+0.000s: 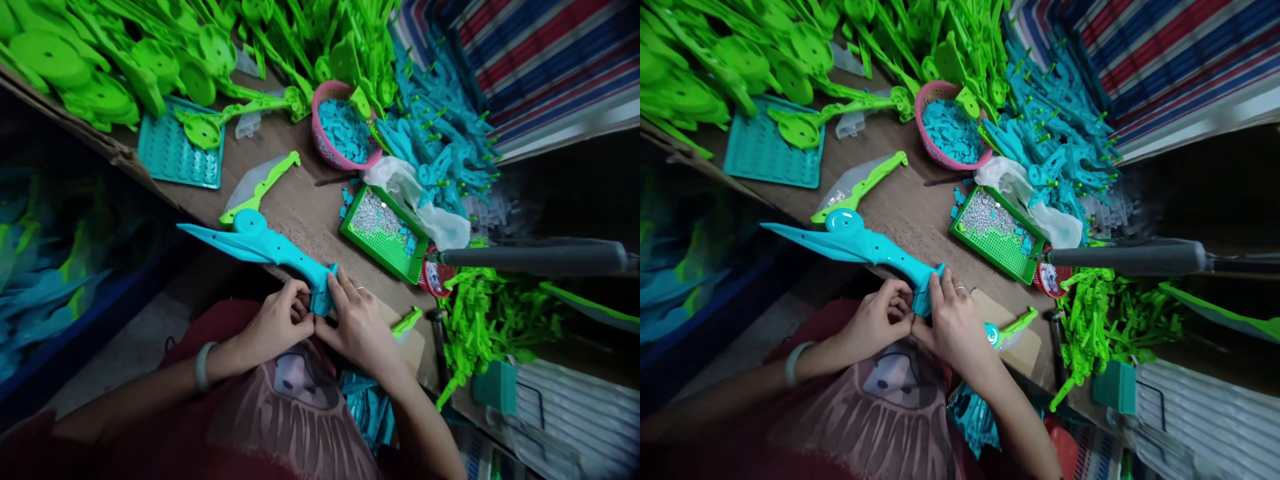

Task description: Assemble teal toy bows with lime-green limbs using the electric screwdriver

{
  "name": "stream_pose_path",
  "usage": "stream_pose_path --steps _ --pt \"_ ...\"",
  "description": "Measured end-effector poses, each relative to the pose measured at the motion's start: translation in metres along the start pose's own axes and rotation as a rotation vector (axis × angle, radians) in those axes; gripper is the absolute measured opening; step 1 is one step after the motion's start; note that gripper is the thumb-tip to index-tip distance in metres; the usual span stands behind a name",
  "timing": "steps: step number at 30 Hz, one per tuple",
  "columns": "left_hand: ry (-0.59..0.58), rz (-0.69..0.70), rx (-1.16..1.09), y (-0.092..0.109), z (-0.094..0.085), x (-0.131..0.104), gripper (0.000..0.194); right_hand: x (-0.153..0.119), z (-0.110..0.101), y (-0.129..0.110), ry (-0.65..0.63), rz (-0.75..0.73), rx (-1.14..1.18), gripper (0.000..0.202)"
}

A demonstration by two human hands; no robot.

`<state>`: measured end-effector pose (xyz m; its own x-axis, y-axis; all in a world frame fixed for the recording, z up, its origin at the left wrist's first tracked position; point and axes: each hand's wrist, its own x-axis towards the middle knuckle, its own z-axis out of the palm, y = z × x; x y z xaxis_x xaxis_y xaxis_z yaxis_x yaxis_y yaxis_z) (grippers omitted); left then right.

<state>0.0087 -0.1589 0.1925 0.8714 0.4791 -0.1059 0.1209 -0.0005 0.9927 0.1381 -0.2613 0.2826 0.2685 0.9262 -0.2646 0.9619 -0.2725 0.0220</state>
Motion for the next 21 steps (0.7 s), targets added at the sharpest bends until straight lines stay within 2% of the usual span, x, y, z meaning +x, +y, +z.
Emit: stream_pose_path --steps 10,17,21 --pt "0.217 0.173 0.036 -0.010 0.020 -0.006 0.048 0.008 -0.012 0.006 -0.054 -0.030 0.019 0.070" --pt "0.269 0.431 0.273 -0.009 0.016 -0.006 0.049 0.011 -0.017 0.006 -0.078 -0.013 0.043 0.063" --pt "0.281 0.464 0.335 -0.009 0.014 -0.004 0.044 0.012 -0.019 0.008 -0.083 0.000 0.075 0.061"
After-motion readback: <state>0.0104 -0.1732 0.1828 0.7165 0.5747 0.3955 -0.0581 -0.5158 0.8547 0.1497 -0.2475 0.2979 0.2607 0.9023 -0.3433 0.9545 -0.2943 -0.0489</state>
